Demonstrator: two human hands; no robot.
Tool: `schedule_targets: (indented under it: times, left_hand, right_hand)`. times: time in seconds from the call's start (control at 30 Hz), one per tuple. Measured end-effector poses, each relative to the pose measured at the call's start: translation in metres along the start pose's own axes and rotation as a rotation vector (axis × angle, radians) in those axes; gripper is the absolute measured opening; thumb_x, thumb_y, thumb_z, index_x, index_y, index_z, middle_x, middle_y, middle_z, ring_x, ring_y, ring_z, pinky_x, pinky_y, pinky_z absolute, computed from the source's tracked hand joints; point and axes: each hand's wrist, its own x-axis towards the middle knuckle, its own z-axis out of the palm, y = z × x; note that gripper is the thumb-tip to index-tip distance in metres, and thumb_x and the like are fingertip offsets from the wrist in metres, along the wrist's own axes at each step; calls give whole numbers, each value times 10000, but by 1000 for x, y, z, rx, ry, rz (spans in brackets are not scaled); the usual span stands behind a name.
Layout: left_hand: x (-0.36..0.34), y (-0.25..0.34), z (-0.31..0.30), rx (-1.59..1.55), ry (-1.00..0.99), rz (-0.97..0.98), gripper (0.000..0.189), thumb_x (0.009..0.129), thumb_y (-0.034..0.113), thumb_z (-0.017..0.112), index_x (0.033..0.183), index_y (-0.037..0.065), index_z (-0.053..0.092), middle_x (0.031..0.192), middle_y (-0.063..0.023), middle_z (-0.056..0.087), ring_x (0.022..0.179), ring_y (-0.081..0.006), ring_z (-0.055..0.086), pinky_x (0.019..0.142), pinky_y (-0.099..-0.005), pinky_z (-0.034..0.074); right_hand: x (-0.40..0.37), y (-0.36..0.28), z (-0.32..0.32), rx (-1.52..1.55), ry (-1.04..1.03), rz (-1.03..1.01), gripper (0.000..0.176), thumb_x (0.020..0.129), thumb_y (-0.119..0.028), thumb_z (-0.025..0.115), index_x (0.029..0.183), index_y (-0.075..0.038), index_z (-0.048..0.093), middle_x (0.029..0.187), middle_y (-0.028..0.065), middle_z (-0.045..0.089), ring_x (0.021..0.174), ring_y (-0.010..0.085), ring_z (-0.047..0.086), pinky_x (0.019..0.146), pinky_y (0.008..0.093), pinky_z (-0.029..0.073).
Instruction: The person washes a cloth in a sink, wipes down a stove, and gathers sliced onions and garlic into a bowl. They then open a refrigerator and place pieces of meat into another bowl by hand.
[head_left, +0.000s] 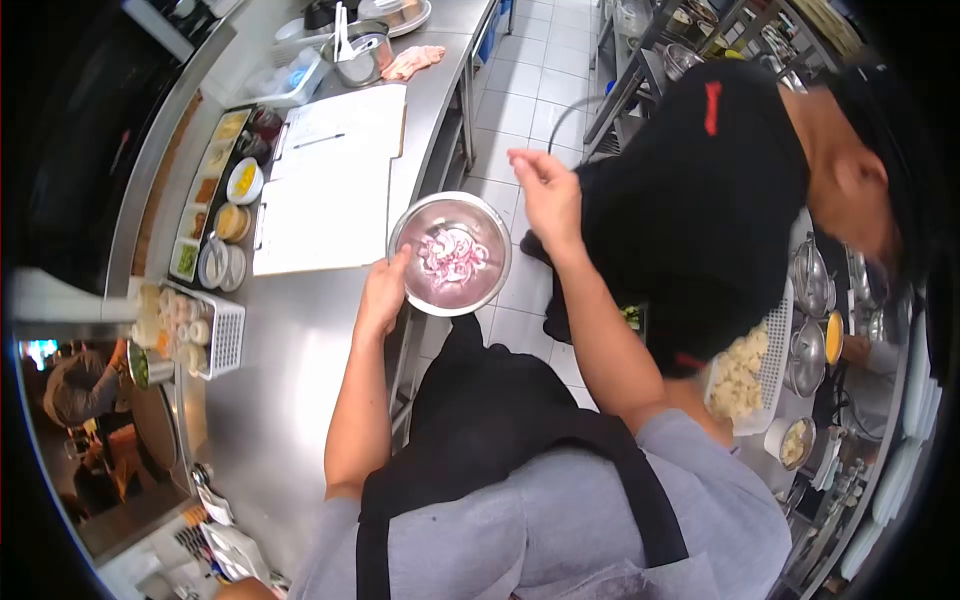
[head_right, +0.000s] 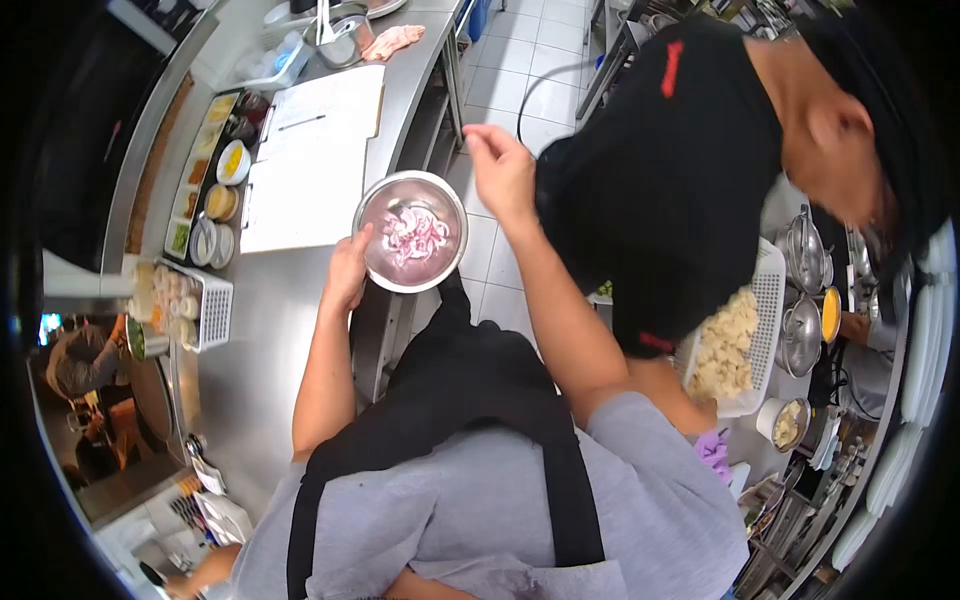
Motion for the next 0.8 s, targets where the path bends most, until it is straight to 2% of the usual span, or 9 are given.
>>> schedule_targets:
  times: [0.1, 0.13, 0.2, 0.27, 0.33, 0.47, 0.5, 0.63, 0.8]
  left_hand:
    - [53, 20, 1, 50, -35, -5, 558, 936, 456, 545, 959, -99, 603, 774, -89, 603, 699, -150, 533, 629, -318, 435]
    - [78, 12, 8, 18, 49, 81, 553, 939, 443, 546, 994, -104, 605, 834, -124, 621, 793, -171, 556, 719, -320, 451]
    - [99, 39, 11, -17, -149, 62, 546, 917, 432, 597, 1022, -103, 590, 842, -89, 589, 758, -142, 514, 678, -305, 443]
    - [117, 60, 27, 30, -52, 90, 541, 916, 428, 599, 1010, -105, 597, 830, -90, 582, 753, -151, 513, 684, -308, 442]
    - [136, 73, 33, 39, -88, 39, 536, 920, 429, 594, 988, -103, 595, 830, -91, 575, 752, -153, 512, 679, -307, 436]
    - [206, 83, 53, 61, -241, 7, 594, 929, 470, 568, 969, -122, 586, 852, -119, 586, 799, -168, 524, 715, -331, 449]
    - [217, 91, 64, 75, -195, 21, 579, 929, 470, 568, 936, -109, 585, 813, -94, 568, 767, -159, 504, 689, -330, 441]
    - [277, 136, 113, 62, -294, 29, 546, 932, 458, 567, 884, -85, 589, 757, -66, 551, 706, -133, 483, 640, -325, 421]
    - [369, 193, 195, 74, -404, 74, 513, 937, 442, 562, 847, -62, 590, 721, -54, 537, 640, -122, 469, 566, -310, 393]
  right_hand:
    - [57, 29, 10, 125, 83, 89, 178, 916, -150, 630, 966, 3, 705, 799, 46, 693, 735, 93, 612, 692, 243, 485]
    - [78, 40, 7, 202, 107, 124, 186, 919, -153, 628, 950, 14, 705, 798, 36, 688, 712, 83, 594, 665, 236, 476]
    - [102, 52, 2, 213, 141, 171, 189, 898, -162, 643, 919, 14, 707, 775, 38, 682, 680, 86, 584, 636, 238, 466]
    - [128, 65, -12, 179, 213, 169, 191, 890, -172, 649, 912, 9, 708, 768, 39, 681, 675, 91, 587, 634, 240, 469]
    - [139, 80, -23, 53, 197, 300, 209, 873, -195, 658, 902, 6, 707, 758, 38, 680, 659, 100, 589, 615, 249, 468]
    - [163, 112, -67, -118, 291, 360, 231, 857, -220, 670, 898, 3, 710, 746, 40, 676, 659, 106, 599, 609, 260, 466]
    - [172, 125, -81, -159, 319, 365, 233, 851, -223, 673, 901, 2, 712, 743, 40, 675, 663, 106, 604, 613, 261, 468]
    - [219, 163, -147, -136, 552, 473, 205, 846, -197, 668, 908, -10, 723, 767, 46, 691, 657, 102, 608, 614, 253, 473]
    - [300, 177, -203, -3, 772, 440, 173, 858, -170, 651, 914, -28, 731, 769, 37, 693, 669, 92, 607, 622, 239, 475]
